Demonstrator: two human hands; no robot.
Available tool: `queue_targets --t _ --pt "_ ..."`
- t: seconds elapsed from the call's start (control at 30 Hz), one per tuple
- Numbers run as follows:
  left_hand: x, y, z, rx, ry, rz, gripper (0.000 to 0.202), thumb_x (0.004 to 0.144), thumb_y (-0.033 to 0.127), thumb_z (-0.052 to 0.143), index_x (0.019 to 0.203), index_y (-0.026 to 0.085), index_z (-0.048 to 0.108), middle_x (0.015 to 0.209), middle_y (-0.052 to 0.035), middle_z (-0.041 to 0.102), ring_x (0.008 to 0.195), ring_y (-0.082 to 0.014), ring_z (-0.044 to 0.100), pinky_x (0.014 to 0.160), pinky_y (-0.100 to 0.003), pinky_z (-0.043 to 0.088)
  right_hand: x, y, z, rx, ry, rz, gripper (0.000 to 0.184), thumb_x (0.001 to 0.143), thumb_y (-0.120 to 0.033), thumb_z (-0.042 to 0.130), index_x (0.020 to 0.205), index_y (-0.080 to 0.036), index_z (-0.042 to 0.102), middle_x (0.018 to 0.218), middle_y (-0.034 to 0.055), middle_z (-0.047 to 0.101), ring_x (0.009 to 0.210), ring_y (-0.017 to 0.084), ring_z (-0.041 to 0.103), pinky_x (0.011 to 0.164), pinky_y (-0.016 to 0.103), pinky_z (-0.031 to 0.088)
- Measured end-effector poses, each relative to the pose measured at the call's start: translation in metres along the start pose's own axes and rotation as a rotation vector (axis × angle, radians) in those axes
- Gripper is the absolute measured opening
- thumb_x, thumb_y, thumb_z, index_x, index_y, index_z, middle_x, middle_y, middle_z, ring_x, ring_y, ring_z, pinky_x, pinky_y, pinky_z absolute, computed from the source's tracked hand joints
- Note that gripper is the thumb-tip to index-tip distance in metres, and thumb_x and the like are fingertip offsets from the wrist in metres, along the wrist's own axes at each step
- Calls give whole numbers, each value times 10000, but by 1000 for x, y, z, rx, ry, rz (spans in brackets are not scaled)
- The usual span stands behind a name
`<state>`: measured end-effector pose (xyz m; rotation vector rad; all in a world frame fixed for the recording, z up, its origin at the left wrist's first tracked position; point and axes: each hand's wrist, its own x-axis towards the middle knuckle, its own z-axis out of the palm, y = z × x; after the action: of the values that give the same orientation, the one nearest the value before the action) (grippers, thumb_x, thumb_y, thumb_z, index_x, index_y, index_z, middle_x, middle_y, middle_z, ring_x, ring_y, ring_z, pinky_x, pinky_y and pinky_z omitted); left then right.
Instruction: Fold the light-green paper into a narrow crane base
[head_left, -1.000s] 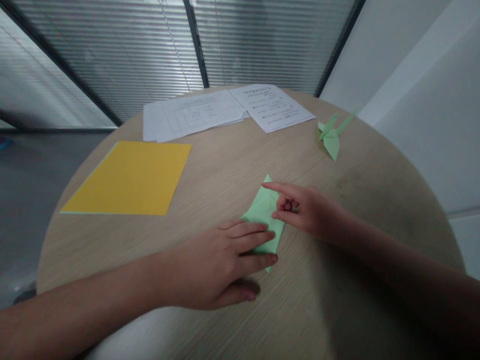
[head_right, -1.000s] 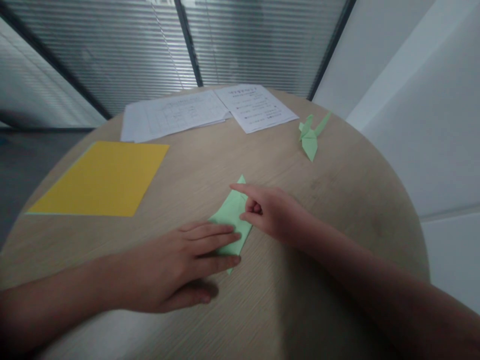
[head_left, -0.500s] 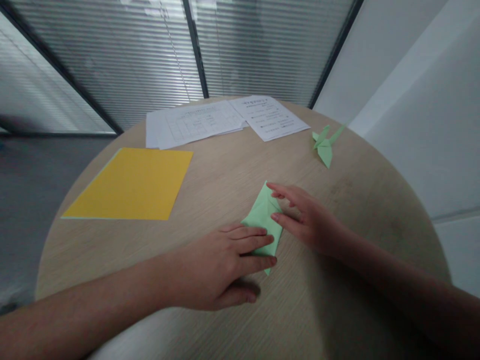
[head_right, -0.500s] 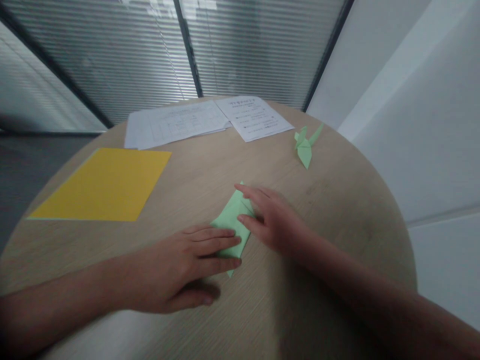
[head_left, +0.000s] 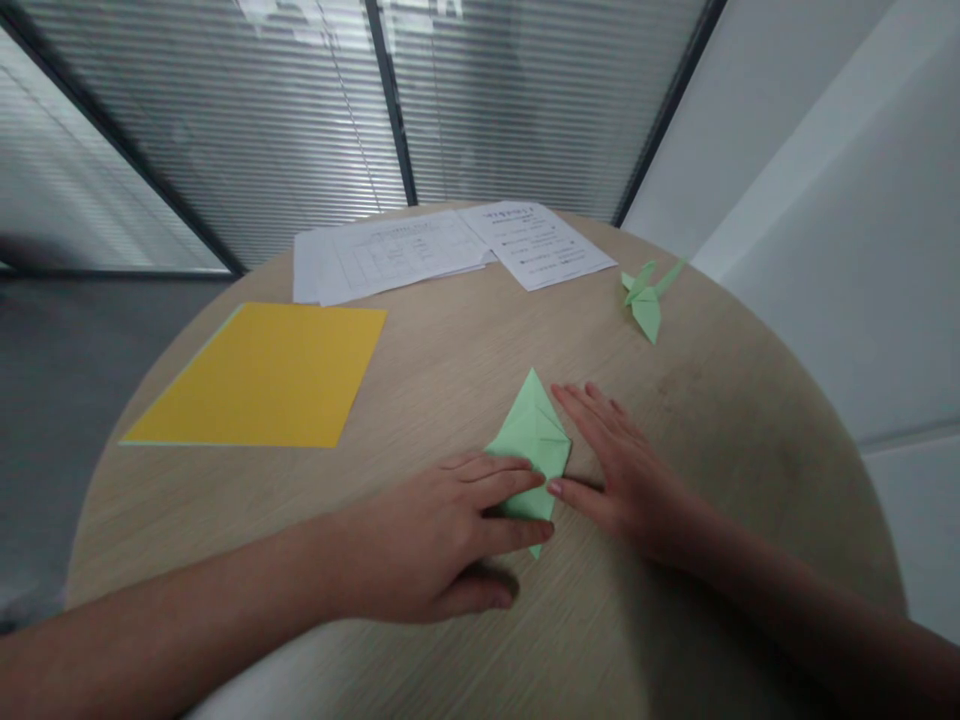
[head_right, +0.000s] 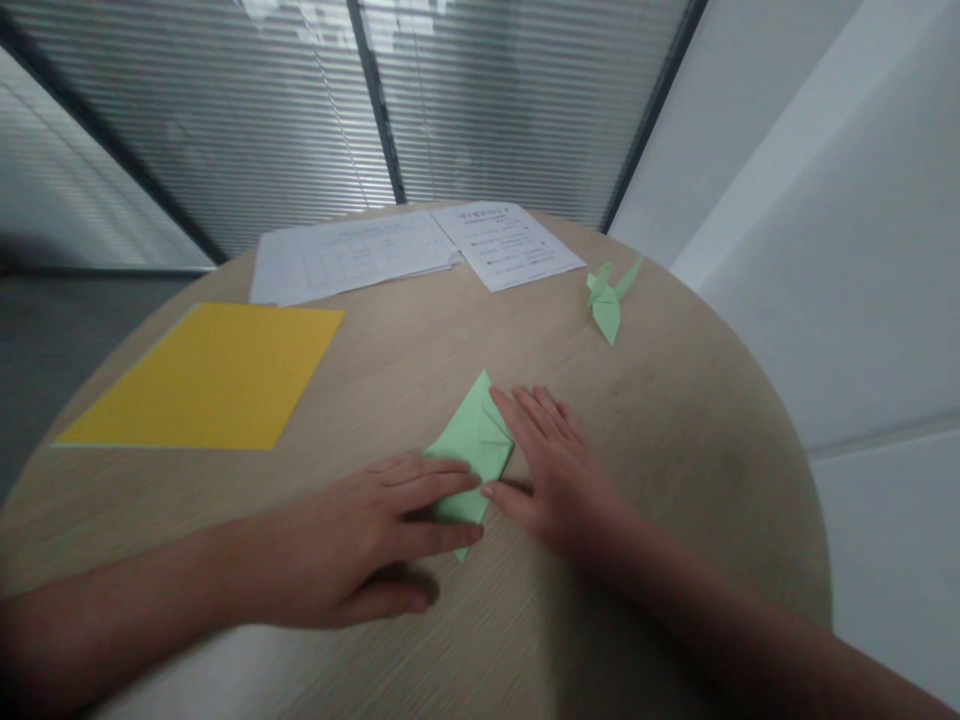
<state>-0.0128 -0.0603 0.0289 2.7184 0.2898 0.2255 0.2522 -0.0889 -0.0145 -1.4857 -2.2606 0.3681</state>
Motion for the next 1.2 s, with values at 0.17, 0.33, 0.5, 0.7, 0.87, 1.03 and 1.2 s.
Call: queue_targets --t 0.17,0.33,0.5,0.7,0.87,1.03,1.2 --pt "0 0 0 1 -4 -9 468 994 448 629 1390 199 656 1438 -205 614 1397 -360 545 1161 -558 441 5 3 2 1 57 73 839 951 -283 582 1685 -274 174 1682 168 366 1588 401 223 1233 673 277" --pt "1 0 -1 -14 1 -5 473 988 436 645 1395 194 654 1452 -208 604 1389 -365 553 1162 -555 444 13 11 1 -70 81 186 744 979 -266 531 1668 -249 253 1689 183 348 1591 404 209 1233 676 255" --pt "0 1 -1 -14 2 -10 476 990 437 646 1402 200 650 1460 -195 605 1399 -362 545 1176 -546 434 12 11 0 -78 118 153 689 983 -270 525 1642 -221 330 1665 196 388 1580 399 254 1228 663 282" --pt "-1 -3 -1 4 15 -14 495 953 485 688 1391 254 663 1492 -184 583 1407 -390 531 1185 -594 402 11 10 0 -78 181 20 465 989 -234 543 1450 -251 602 1577 160 522 1529 395 371 1182 672 358" --pt "-1 -5 -1 0 24 -18 502 947 497 696 1396 276 654 1512 -168 571 1415 -377 527 1190 -584 400 14 21 -11 -88 275 -99 133 952 -227 663 1000 -239 786 1404 136 661 1381 382 536 1115 612 439" --pt "-2 -6 -2 17 -3 -34 525 950 524 680 1423 300 632 1535 -161 549 1421 -375 521 1186 -580 401 8 22 -27 3 203 -218 132 964 -203 673 920 -227 795 1063 81 771 978 240 687 929 436 529" --pt "-2 8 -1 77 12 -73 585 930 562 687 1436 277 617 1504 -187 573 1389 -404 542 1138 -595 432 3 6 -28 15 60 -289 104 959 -240 698 971 -250 801 1023 28 792 922 221 680 932 436 494"
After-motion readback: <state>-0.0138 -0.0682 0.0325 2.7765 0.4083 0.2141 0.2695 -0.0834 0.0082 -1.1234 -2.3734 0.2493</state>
